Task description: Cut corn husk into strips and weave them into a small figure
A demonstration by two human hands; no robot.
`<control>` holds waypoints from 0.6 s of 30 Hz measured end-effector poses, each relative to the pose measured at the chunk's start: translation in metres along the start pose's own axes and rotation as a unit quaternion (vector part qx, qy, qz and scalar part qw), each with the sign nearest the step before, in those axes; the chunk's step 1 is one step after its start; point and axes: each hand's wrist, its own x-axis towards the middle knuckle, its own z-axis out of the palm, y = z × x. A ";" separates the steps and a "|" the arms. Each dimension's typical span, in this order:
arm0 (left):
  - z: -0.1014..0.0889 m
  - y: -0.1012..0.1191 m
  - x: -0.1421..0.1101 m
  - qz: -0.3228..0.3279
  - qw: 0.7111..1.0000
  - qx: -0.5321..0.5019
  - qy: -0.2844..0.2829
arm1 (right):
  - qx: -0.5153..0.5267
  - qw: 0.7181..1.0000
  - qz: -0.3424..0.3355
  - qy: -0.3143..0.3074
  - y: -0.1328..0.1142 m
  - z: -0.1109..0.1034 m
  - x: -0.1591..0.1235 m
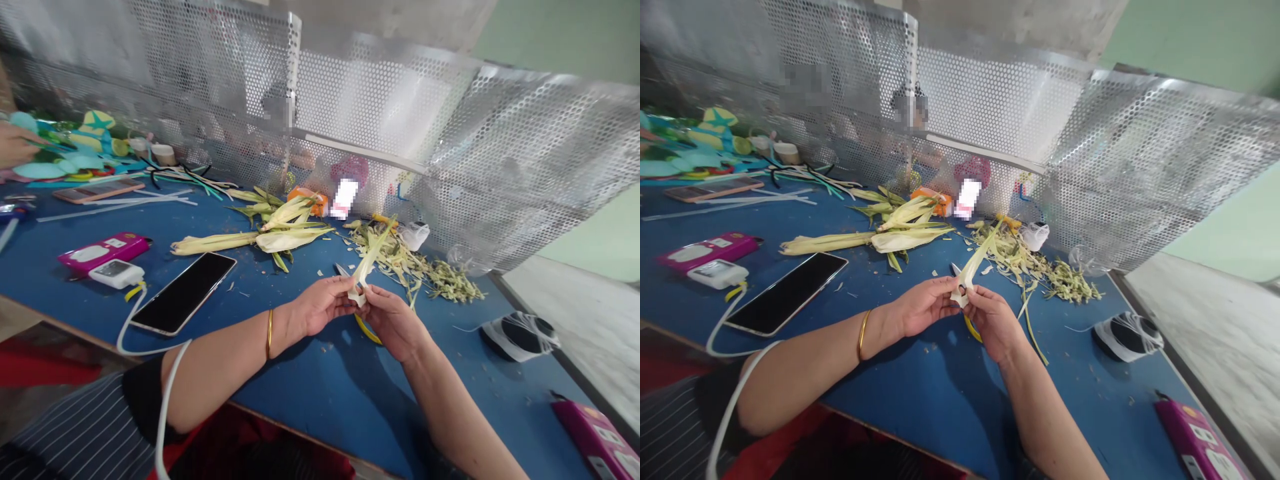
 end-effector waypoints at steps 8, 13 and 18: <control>-0.003 0.007 0.002 0.001 1.000 0.002 0.003 | 0.001 1.000 -0.002 -0.026 -0.012 -0.007 -0.004; -0.005 0.005 0.003 0.040 0.997 0.070 -0.013 | -0.102 0.992 -0.052 0.044 -0.007 -0.008 -0.002; -0.004 0.000 0.000 0.075 0.987 0.142 -0.008 | -0.118 0.986 -0.089 0.077 0.001 -0.001 0.002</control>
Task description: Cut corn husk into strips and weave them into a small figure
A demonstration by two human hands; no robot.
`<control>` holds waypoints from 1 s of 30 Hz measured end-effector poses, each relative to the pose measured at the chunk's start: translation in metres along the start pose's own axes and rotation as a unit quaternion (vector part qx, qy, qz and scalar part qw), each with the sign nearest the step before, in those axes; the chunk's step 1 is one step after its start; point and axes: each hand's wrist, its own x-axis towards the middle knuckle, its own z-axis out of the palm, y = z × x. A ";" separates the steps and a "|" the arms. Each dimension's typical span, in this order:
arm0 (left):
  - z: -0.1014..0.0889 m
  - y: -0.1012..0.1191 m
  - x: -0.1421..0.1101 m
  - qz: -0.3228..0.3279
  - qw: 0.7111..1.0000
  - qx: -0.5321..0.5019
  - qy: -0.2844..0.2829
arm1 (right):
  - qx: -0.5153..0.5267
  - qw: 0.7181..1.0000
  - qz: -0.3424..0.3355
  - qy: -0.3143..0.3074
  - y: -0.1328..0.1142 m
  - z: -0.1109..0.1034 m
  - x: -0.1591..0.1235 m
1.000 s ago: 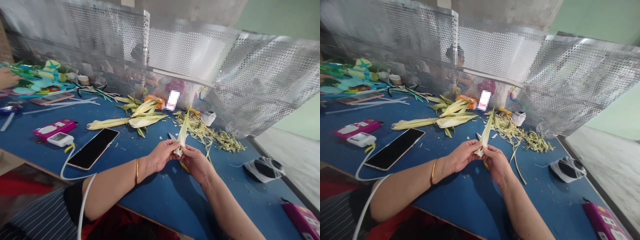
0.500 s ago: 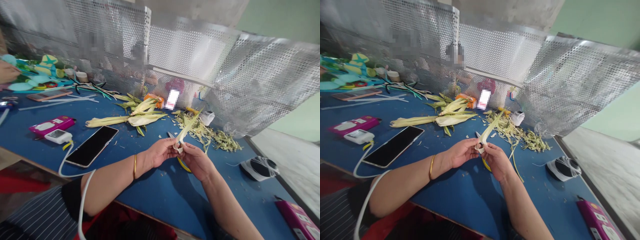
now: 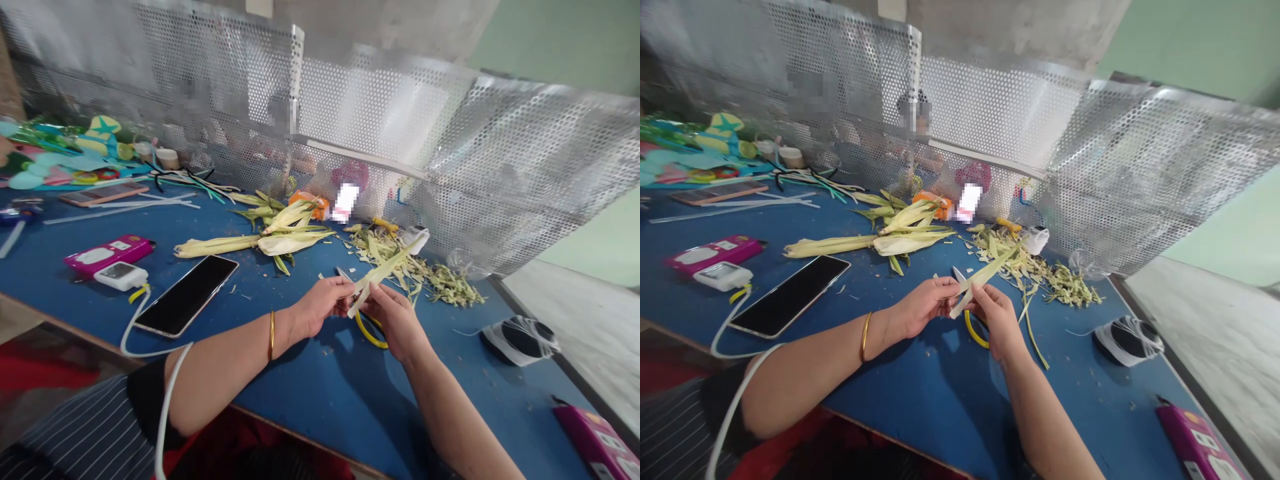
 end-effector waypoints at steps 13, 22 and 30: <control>0.002 -0.002 -0.002 0.123 0.971 0.203 0.026 | -0.106 0.991 -0.005 -0.077 0.003 0.004 -0.002; -0.003 -0.004 0.005 0.136 0.981 0.137 0.017 | 0.141 0.973 0.103 -0.152 -0.022 -0.005 -0.012; -0.003 -0.002 0.003 0.137 0.978 0.157 0.020 | 0.017 0.997 0.037 -0.060 -0.013 -0.006 -0.006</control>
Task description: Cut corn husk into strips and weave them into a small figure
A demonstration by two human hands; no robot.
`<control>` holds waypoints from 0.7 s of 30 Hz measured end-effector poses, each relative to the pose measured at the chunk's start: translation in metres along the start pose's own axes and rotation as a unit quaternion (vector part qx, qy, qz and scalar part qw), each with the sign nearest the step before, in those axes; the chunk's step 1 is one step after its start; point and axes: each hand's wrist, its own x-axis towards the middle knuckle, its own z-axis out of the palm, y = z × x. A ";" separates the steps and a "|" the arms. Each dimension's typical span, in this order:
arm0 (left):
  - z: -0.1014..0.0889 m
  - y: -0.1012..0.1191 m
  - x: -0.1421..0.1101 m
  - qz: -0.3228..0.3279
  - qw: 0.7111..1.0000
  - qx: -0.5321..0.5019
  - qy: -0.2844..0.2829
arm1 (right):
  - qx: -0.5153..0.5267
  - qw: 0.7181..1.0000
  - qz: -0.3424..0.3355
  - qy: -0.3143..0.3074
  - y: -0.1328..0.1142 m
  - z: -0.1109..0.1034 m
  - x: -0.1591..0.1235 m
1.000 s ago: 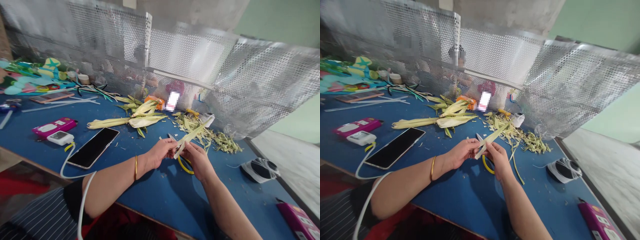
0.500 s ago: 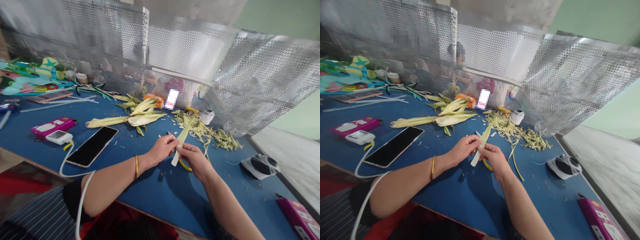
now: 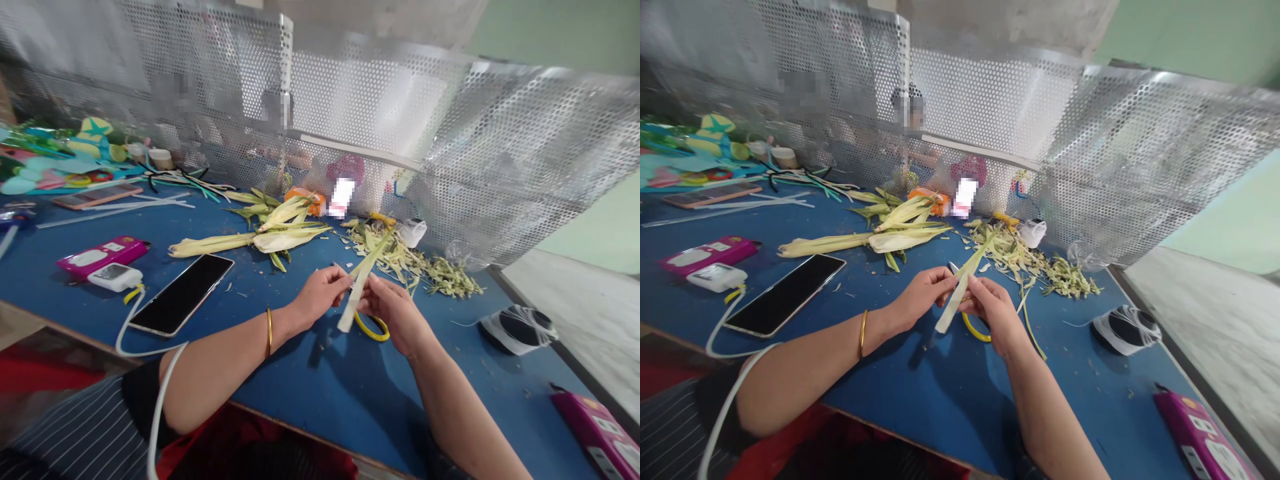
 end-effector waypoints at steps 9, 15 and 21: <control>0.006 0.005 -0.006 -0.040 0.998 0.020 -0.036 | -0.134 0.981 -0.107 0.093 0.010 0.001 0.008; 0.003 0.003 -0.005 -0.003 0.996 0.088 -0.015 | -0.189 0.980 -0.062 0.004 0.008 0.007 0.005; 0.001 0.000 -0.004 0.045 0.992 0.120 -0.017 | 0.013 0.998 0.045 -0.035 0.000 0.010 -0.002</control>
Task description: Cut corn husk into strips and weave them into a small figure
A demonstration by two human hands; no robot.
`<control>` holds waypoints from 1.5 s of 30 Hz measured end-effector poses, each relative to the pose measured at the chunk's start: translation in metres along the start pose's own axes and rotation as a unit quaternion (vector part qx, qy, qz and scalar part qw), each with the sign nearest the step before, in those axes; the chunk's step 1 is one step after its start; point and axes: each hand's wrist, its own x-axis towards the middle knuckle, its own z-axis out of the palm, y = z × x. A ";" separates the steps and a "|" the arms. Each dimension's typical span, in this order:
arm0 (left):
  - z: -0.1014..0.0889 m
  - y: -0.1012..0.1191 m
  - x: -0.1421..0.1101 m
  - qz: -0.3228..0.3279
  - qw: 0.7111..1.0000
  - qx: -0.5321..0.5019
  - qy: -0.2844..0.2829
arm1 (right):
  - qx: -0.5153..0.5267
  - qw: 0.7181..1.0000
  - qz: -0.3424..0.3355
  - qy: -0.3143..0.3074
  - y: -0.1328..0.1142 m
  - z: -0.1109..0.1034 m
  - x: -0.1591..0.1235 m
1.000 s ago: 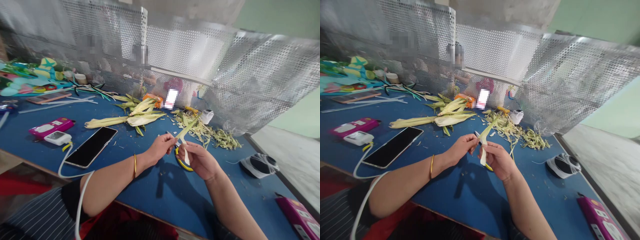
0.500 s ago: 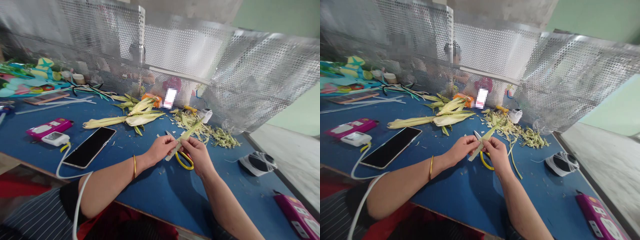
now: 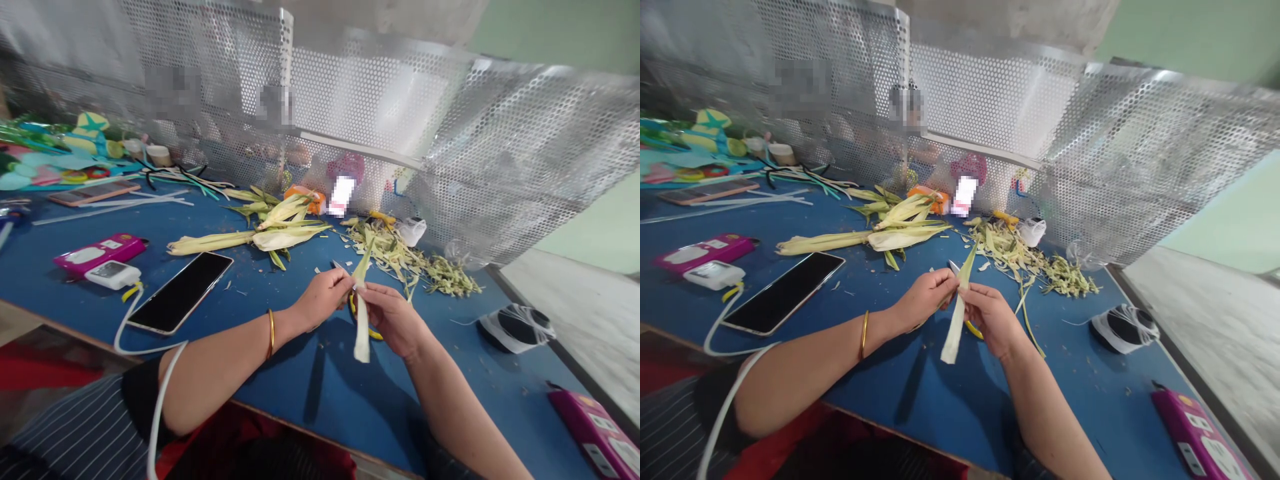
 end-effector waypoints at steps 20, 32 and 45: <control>-0.003 -0.011 0.008 -0.102 0.990 -0.014 0.098 | 0.083 0.980 -0.171 -0.065 -0.027 -0.005 -0.031; -0.005 0.000 0.007 -0.210 0.954 -0.204 0.056 | -0.047 0.992 -0.104 0.046 -0.017 -0.003 -0.014; 0.001 0.013 -0.001 -0.182 0.955 -0.233 0.009 | -0.245 0.947 -0.152 0.138 0.022 -0.001 0.008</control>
